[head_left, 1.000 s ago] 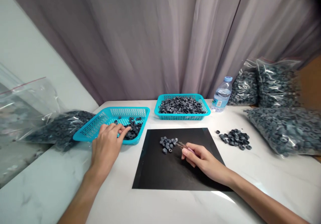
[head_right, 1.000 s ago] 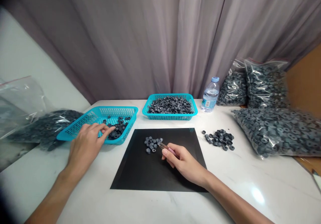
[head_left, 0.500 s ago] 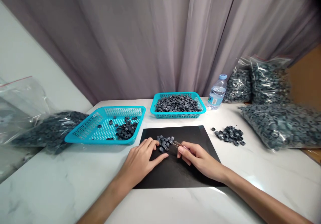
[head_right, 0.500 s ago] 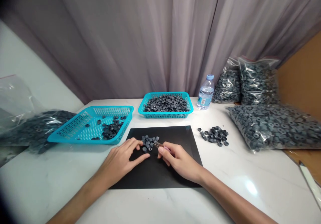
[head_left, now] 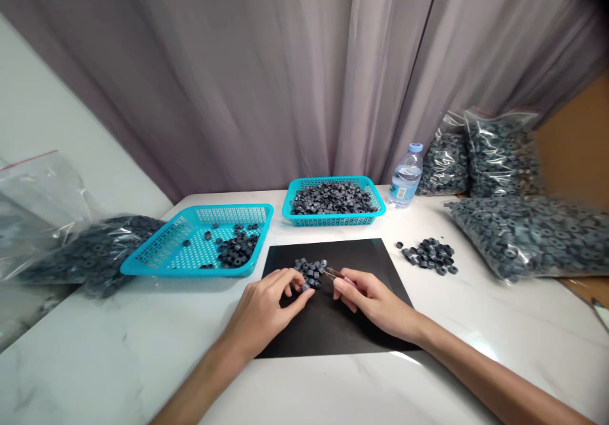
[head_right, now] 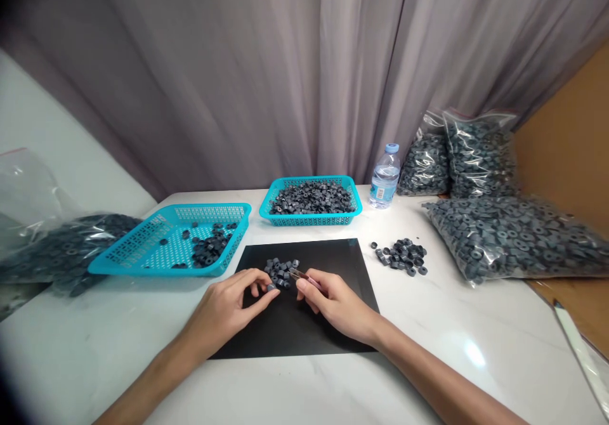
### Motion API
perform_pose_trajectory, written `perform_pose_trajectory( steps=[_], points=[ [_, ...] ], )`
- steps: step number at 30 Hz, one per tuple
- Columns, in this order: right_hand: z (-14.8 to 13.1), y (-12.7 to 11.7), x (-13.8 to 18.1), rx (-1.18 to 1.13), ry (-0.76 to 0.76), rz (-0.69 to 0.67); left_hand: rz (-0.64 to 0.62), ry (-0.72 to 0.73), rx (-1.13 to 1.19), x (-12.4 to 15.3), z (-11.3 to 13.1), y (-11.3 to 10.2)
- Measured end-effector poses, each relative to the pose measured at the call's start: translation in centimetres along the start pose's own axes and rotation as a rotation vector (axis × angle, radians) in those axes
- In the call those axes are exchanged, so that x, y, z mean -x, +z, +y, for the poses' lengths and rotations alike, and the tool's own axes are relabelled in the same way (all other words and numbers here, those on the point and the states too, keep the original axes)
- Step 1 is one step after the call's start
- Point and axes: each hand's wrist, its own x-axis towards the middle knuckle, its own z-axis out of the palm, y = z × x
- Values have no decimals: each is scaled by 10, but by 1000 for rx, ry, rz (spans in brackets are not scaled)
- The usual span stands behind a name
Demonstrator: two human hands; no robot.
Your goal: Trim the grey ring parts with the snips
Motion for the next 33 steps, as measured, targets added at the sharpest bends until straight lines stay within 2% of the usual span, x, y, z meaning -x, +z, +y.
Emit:
perform_pose_trajectory(
  steps=[6,10,15,25,33],
  points=[
    [2,2,-1,-81,-34,57,-40,-103,356,5,14,15],
    [-1,1,-1,-151,-38,4,-79,-128,536,6,23,24],
    [-5,-1,-2,-177,-42,-18,-77,-77,493,6,22,30],
    [-5,-2,-2,-214,-41,-77,-111,-91,436,6,22,31],
    [-2,-2,-3,-147,-37,-29,-143,-78,501,8,23,29]
  ],
)
